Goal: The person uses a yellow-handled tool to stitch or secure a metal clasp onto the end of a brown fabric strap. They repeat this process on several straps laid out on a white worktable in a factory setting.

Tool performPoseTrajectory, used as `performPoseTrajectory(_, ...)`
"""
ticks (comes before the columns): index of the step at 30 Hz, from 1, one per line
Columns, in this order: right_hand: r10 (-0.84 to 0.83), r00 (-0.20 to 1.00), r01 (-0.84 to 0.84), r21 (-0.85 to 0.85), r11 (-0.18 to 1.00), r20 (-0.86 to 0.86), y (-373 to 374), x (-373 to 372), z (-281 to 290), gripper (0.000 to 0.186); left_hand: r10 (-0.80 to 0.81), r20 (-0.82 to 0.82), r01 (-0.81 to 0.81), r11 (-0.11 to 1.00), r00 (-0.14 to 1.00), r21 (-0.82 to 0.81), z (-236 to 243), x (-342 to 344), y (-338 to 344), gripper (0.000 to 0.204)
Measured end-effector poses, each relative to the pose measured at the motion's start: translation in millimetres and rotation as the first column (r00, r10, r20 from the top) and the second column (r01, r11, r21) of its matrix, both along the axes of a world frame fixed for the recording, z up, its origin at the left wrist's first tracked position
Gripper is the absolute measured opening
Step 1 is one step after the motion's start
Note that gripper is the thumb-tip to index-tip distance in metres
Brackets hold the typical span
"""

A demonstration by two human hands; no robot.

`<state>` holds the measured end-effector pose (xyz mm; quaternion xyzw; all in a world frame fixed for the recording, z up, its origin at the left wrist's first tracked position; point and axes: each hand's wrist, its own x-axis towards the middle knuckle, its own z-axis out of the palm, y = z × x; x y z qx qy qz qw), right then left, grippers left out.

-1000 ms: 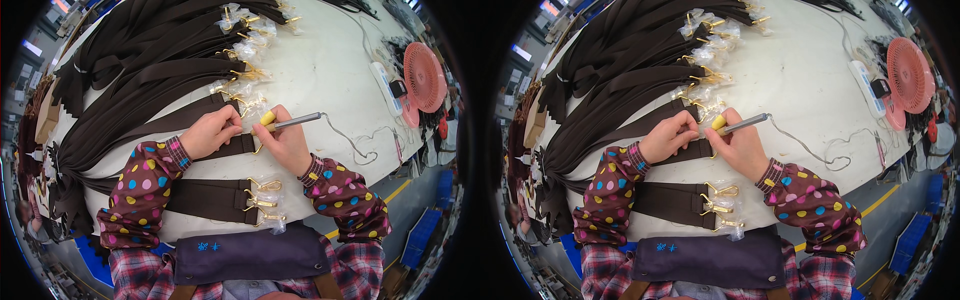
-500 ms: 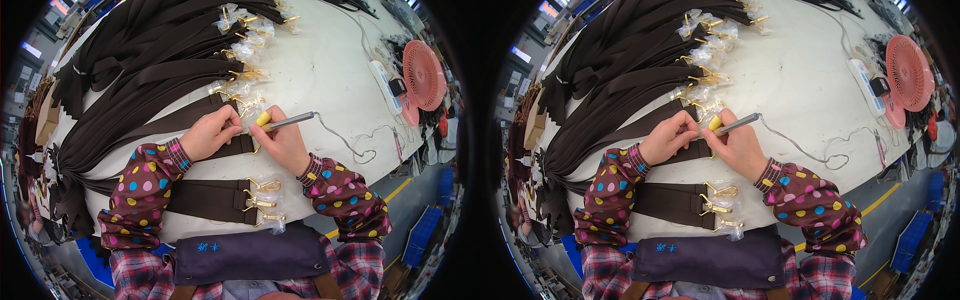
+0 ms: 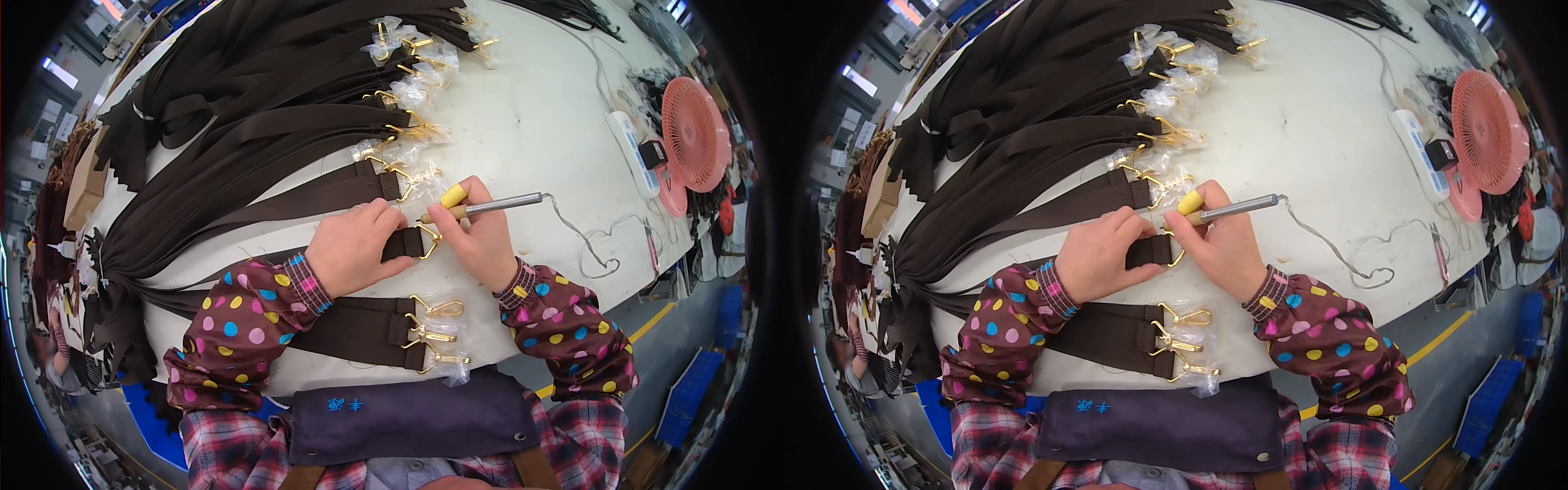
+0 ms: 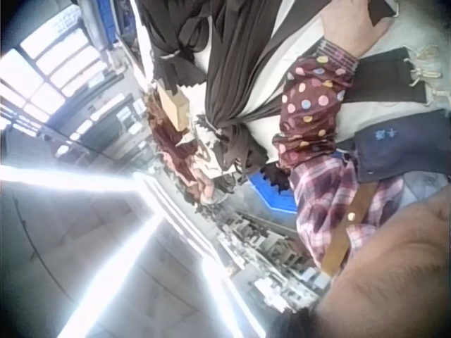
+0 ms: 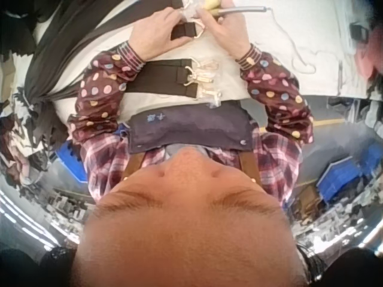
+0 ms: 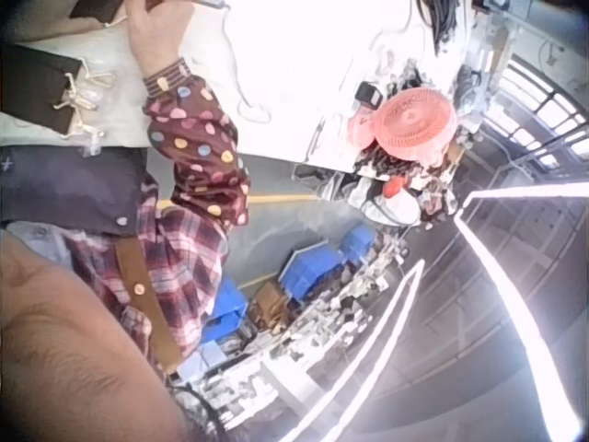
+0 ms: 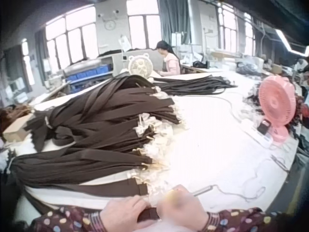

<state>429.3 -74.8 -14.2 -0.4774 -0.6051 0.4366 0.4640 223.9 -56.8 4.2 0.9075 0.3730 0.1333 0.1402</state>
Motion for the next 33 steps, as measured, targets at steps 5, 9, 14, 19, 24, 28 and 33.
performPoseTrajectory(5,-0.067,0.995,0.076,0.120,0.990,-0.074,1,10,3,0.018,0.090,0.088,-0.070,0.976,0.992,-0.204,6,5,-2,0.028)
performPoseTrajectory(9,-0.120,0.973,0.151,0.154,0.976,-0.195,1,18,11,0.018,-0.027,0.079,0.053,0.938,0.997,-0.342,27,-2,-27,0.022)
performPoseTrajectory(14,-0.082,0.979,0.115,0.171,0.978,-0.188,-2,14,12,0.017,-0.269,0.118,0.292,0.827,0.956,-0.481,42,-22,-66,0.033)
performPoseTrajectory(19,-0.073,0.980,0.108,0.186,0.977,-0.185,-3,16,8,0.016,-0.050,-0.011,0.046,0.978,0.999,-0.201,43,-66,-30,0.023)
performPoseTrajectory(24,-0.080,0.986,0.109,0.204,0.973,-0.146,1,17,6,0.016,0.205,-0.228,-0.137,0.950,0.952,0.281,10,-124,-2,0.019)
performPoseTrajectory(28,-0.088,0.990,0.111,0.221,0.969,-0.112,3,16,8,0.016,0.244,-0.162,-0.187,0.935,0.956,0.301,6,-120,-7,0.023)
performPoseTrajectory(33,-0.098,0.990,0.118,0.214,0.970,-0.104,4,19,3,0.017,0.242,-0.010,-0.228,0.926,0.970,0.299,8,-102,15,0.028)
